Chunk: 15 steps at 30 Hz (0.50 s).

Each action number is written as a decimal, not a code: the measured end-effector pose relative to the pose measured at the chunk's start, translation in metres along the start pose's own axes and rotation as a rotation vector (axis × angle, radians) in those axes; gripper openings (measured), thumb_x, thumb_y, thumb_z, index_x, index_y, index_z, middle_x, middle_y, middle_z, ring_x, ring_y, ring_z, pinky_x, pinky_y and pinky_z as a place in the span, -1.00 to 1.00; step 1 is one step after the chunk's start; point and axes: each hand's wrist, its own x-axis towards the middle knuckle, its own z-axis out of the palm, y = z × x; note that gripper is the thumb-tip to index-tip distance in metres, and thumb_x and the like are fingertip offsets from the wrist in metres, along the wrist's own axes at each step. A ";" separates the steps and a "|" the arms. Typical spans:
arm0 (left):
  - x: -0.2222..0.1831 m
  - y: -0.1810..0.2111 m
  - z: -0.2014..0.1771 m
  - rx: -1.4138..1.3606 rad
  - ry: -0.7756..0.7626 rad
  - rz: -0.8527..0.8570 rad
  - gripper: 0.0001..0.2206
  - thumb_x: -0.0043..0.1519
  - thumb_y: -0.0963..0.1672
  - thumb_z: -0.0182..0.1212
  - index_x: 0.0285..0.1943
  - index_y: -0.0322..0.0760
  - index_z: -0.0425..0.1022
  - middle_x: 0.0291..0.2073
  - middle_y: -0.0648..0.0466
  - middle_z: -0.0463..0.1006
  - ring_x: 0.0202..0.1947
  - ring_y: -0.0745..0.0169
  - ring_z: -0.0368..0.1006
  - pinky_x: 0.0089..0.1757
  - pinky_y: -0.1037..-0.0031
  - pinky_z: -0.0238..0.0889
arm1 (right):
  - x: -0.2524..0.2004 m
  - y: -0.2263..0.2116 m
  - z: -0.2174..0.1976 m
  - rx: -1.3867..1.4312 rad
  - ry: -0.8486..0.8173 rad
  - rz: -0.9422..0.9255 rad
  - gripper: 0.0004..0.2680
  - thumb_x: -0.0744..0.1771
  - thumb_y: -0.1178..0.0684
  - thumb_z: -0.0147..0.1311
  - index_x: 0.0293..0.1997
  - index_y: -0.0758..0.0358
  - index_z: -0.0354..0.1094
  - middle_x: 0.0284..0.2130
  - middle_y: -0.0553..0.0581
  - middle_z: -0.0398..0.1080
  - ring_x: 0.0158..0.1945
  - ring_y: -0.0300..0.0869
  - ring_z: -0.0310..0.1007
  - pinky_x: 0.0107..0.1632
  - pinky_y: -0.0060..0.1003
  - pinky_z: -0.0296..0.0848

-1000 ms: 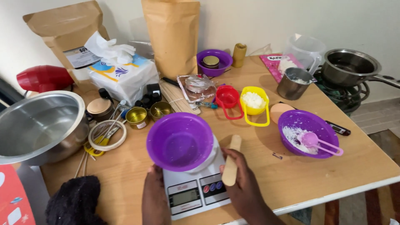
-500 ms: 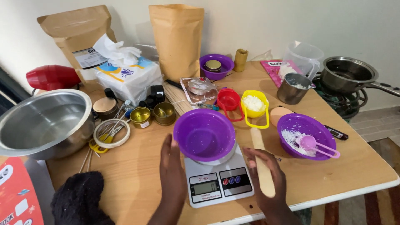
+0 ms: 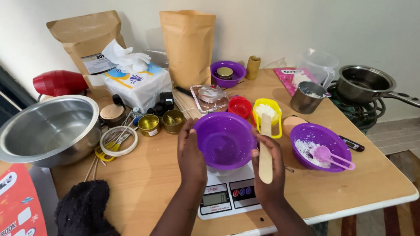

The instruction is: Measuring soy wax flakes into a bowl on a digital scale using measuring cups and a wooden stick for candle making.

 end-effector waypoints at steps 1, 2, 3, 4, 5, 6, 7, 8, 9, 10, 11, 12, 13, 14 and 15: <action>0.001 -0.003 -0.001 0.000 0.002 -0.002 -0.57 0.17 -0.07 -0.11 0.26 -0.02 0.32 0.12 0.18 0.45 0.05 0.30 0.39 -0.01 0.41 0.29 | 0.000 0.001 0.000 0.000 -0.002 0.002 -0.72 0.32 -0.05 -0.09 0.06 0.30 0.19 0.05 0.22 0.31 0.18 -0.07 0.28 0.25 -0.19 0.23; 0.002 -0.007 -0.001 -0.034 -0.004 0.005 -0.59 0.16 -0.06 -0.09 0.24 -0.03 0.34 0.10 0.18 0.44 0.05 0.30 0.37 -0.02 0.40 0.29 | 0.001 0.003 -0.001 -0.009 -0.012 -0.008 -0.72 0.33 -0.05 -0.10 0.06 0.31 0.19 0.05 0.22 0.30 0.18 -0.06 0.28 0.26 -0.17 0.23; 0.003 -0.010 0.000 -0.066 -0.012 0.012 -0.60 0.16 -0.05 -0.07 0.21 -0.04 0.35 0.09 0.17 0.43 0.05 0.31 0.36 -0.04 0.39 0.29 | 0.001 0.004 -0.002 -0.018 -0.019 -0.018 -0.72 0.33 -0.04 -0.11 0.06 0.31 0.19 0.05 0.23 0.30 0.19 -0.05 0.27 0.27 -0.16 0.22; 0.004 -0.011 -0.001 -0.065 -0.012 0.010 -0.60 0.16 -0.05 -0.07 0.21 -0.04 0.35 0.09 0.17 0.43 0.05 0.31 0.36 -0.04 0.39 0.29 | 0.000 0.008 -0.002 -0.019 -0.018 -0.017 -0.72 0.33 -0.04 -0.11 0.06 0.31 0.19 0.05 0.23 0.30 0.19 -0.05 0.27 0.27 -0.16 0.22; 0.005 -0.013 -0.002 -0.065 0.002 0.010 -0.62 0.17 -0.05 -0.06 0.18 -0.04 0.37 0.06 0.18 0.43 0.00 0.31 0.37 -0.07 0.40 0.30 | -0.001 0.013 -0.001 -0.016 -0.022 0.006 -0.73 0.33 -0.03 -0.11 0.07 0.30 0.19 0.04 0.20 0.30 0.17 -0.08 0.27 0.25 -0.19 0.23; 0.006 -0.014 -0.002 -0.066 0.015 0.009 -0.64 0.18 -0.04 -0.05 0.16 -0.04 0.39 0.03 0.19 0.44 -0.04 0.32 0.38 -0.11 0.41 0.30 | -0.002 0.017 -0.001 -0.014 -0.025 0.029 -0.74 0.33 -0.01 -0.11 0.07 0.29 0.20 0.03 0.18 0.30 0.15 -0.11 0.28 0.23 -0.22 0.23; 0.009 -0.017 -0.002 -0.065 0.017 0.008 -0.64 0.18 -0.04 -0.05 0.16 -0.04 0.39 0.03 0.19 0.44 -0.04 0.32 0.38 -0.11 0.41 0.30 | -0.003 0.018 -0.001 -0.014 -0.026 0.031 -0.74 0.33 -0.01 -0.11 0.07 0.29 0.20 0.03 0.18 0.30 0.15 -0.11 0.28 0.23 -0.22 0.23; 0.012 -0.020 -0.002 -0.100 0.031 0.008 -0.65 0.18 -0.05 -0.05 0.15 -0.06 0.39 0.00 0.18 0.45 -0.04 0.33 0.38 -0.09 0.43 0.29 | -0.003 0.018 -0.001 -0.019 -0.021 0.083 -0.74 0.32 -0.02 -0.10 0.06 0.27 0.21 0.02 0.16 0.32 0.15 -0.12 0.29 0.21 -0.23 0.24; 0.015 -0.022 -0.003 -0.136 0.047 0.010 -0.66 0.19 -0.06 -0.04 0.14 -0.08 0.40 -0.04 0.18 0.47 -0.04 0.34 0.38 -0.07 0.45 0.28 | -0.003 0.018 -0.001 -0.022 -0.017 0.136 -0.73 0.32 -0.04 -0.09 0.06 0.26 0.22 0.02 0.15 0.34 0.14 -0.13 0.30 0.20 -0.23 0.26; 0.013 -0.021 -0.005 -0.135 0.051 0.010 -0.66 0.19 -0.06 -0.04 0.14 -0.08 0.40 -0.04 0.18 0.47 -0.04 0.34 0.38 -0.07 0.45 0.28 | -0.004 0.021 -0.001 -0.020 -0.020 0.139 -0.73 0.32 -0.04 -0.09 0.06 0.26 0.22 0.02 0.15 0.34 0.14 -0.13 0.30 0.20 -0.23 0.26; 0.010 -0.019 -0.006 -0.055 0.070 0.026 -0.66 0.18 -0.02 -0.08 0.10 -0.06 0.43 -0.01 0.18 0.48 -0.01 0.32 0.39 -0.07 0.42 0.29 | -0.004 0.023 -0.001 -0.020 -0.016 0.125 -0.75 0.32 0.00 -0.08 0.05 0.27 0.22 0.01 0.15 0.33 0.14 -0.13 0.30 0.20 -0.24 0.26; 0.008 -0.017 -0.007 0.026 0.089 0.042 -0.65 0.17 0.01 -0.12 0.06 -0.03 0.45 0.01 0.18 0.50 0.02 0.29 0.41 -0.07 0.39 0.30 | -0.004 0.026 -0.002 -0.019 -0.012 0.112 -0.76 0.32 0.03 -0.07 0.05 0.28 0.23 0.01 0.15 0.33 0.14 -0.13 0.30 0.21 -0.25 0.25; 0.011 -0.024 -0.013 0.027 0.088 0.041 -0.65 0.17 0.01 -0.12 0.06 -0.03 0.45 0.01 0.18 0.50 0.02 0.29 0.41 -0.07 0.39 0.30 | -0.004 0.022 -0.003 -0.020 -0.010 0.114 -0.76 0.32 0.03 -0.07 0.05 0.28 0.23 0.01 0.15 0.33 0.14 -0.13 0.30 0.21 -0.25 0.25; 0.014 -0.030 -0.019 -0.005 0.114 0.166 -0.69 0.19 -0.02 -0.12 0.05 -0.06 0.42 0.02 0.18 0.49 0.10 0.32 0.37 0.07 0.41 0.18 | -0.003 0.018 -0.004 0.025 -0.018 0.075 -0.77 0.32 0.07 -0.08 0.05 0.31 0.20 0.05 0.23 0.31 0.19 -0.07 0.29 0.22 -0.21 0.28; 0.017 -0.036 -0.024 -0.037 0.138 0.292 -0.73 0.21 -0.06 -0.11 0.04 -0.09 0.39 0.02 0.17 0.49 0.18 0.34 0.33 0.22 0.43 0.05 | -0.003 0.015 -0.005 0.071 -0.025 0.035 -0.78 0.32 0.11 -0.08 0.05 0.33 0.18 0.10 0.31 0.29 0.24 -0.01 0.27 0.22 -0.18 0.31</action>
